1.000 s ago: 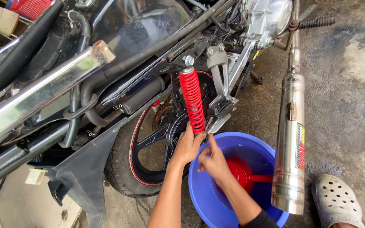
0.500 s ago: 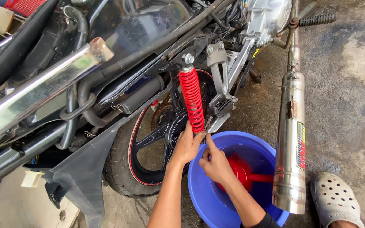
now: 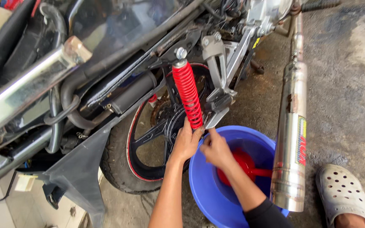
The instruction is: The person scrubs the red rear shock absorber of a motorcycle using a brush and water from a blue bucket. They repeatedly dip the brush into the bucket and scrub the shock absorber and surrounding areas.
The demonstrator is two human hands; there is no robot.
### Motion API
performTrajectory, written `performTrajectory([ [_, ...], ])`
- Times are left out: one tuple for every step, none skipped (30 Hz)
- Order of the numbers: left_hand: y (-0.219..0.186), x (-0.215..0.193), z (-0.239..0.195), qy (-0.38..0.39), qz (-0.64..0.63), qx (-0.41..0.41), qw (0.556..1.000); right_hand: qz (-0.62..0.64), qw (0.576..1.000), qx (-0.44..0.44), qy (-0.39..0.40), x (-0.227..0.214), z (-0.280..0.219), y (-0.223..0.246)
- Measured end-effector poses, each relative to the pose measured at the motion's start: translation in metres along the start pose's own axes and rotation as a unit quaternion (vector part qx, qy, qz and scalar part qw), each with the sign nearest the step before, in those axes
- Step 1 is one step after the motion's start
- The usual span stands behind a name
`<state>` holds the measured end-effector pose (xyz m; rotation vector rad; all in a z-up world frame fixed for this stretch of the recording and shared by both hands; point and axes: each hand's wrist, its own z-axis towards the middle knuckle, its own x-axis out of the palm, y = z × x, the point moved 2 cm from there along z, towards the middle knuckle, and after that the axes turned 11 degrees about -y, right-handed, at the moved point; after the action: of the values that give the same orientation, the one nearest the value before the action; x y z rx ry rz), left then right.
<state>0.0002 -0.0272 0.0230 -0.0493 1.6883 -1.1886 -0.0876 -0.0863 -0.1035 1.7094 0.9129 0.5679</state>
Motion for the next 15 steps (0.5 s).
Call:
performTrajectory([
  [0.002, 0.002, 0.001, 0.000, 0.000, 0.004, 1.000, 0.000, 1.000, -0.003, -0.003, -0.006, -0.015, 0.020],
  [0.005, 0.004, 0.002, 0.002, 0.007, -0.001, 1.000, 0.016, 1.000, 0.000, 0.005, -0.012, -0.031, 0.039],
  [0.010, 0.004, -0.001, 0.003, 0.016, -0.010, 1.000, 0.032, 0.999, 0.004, 0.019, -0.014, -0.049, 0.056],
  [0.010, 0.004, 0.003, 0.001, 0.018, -0.011, 1.000, 0.033, 0.999, 0.003, 0.021, -0.008, -0.023, 0.031],
  [0.011, 0.005, 0.001, -0.003, 0.012, -0.010, 1.000, 0.000, 0.999, -0.033, 0.009, -0.002, -0.003, 0.004],
  [0.012, 0.006, -0.002, -0.006, 0.006, -0.010, 1.000, -0.033, 0.997, -0.069, -0.002, 0.005, 0.015, -0.023],
  [0.011, 0.007, -0.005, -0.008, 0.004, -0.008, 1.000, -0.034, 0.997, -0.071, -0.003, 0.002, 0.003, -0.009],
  [0.009, 0.007, -0.007, -0.016, 0.009, -0.008, 1.000, -0.018, 0.998, -0.056, 0.002, -0.003, -0.009, 0.006],
  [0.005, 0.007, -0.005, -0.021, 0.015, -0.004, 1.000, 0.000, 0.999, -0.041, 0.003, -0.008, -0.018, 0.023],
  [0.001, 0.008, -0.003, -0.020, 0.013, 0.001, 1.000, 0.000, 0.999, -0.043, -0.001, -0.012, -0.028, 0.034],
  [-0.001, 0.006, -0.004, -0.020, 0.018, 0.001, 1.000, 0.015, 1.000, -0.021, 0.013, -0.014, -0.039, 0.042],
  [-0.001, 0.005, -0.005, -0.020, 0.022, 0.002, 1.000, 0.030, 0.999, 0.001, 0.026, -0.014, -0.050, 0.050],
  [-0.003, 0.006, -0.004, -0.020, 0.023, -0.002, 1.000, 0.031, 0.999, 0.004, 0.029, -0.012, -0.031, 0.035],
  [-0.003, 0.006, -0.004, -0.018, 0.019, -0.007, 1.000, 0.021, 1.000, -0.011, 0.021, -0.009, -0.013, 0.019],
  [-0.004, 0.007, -0.003, -0.015, 0.014, -0.011, 1.000, 0.010, 1.000, -0.026, 0.010, -0.007, 0.005, 0.004],
])
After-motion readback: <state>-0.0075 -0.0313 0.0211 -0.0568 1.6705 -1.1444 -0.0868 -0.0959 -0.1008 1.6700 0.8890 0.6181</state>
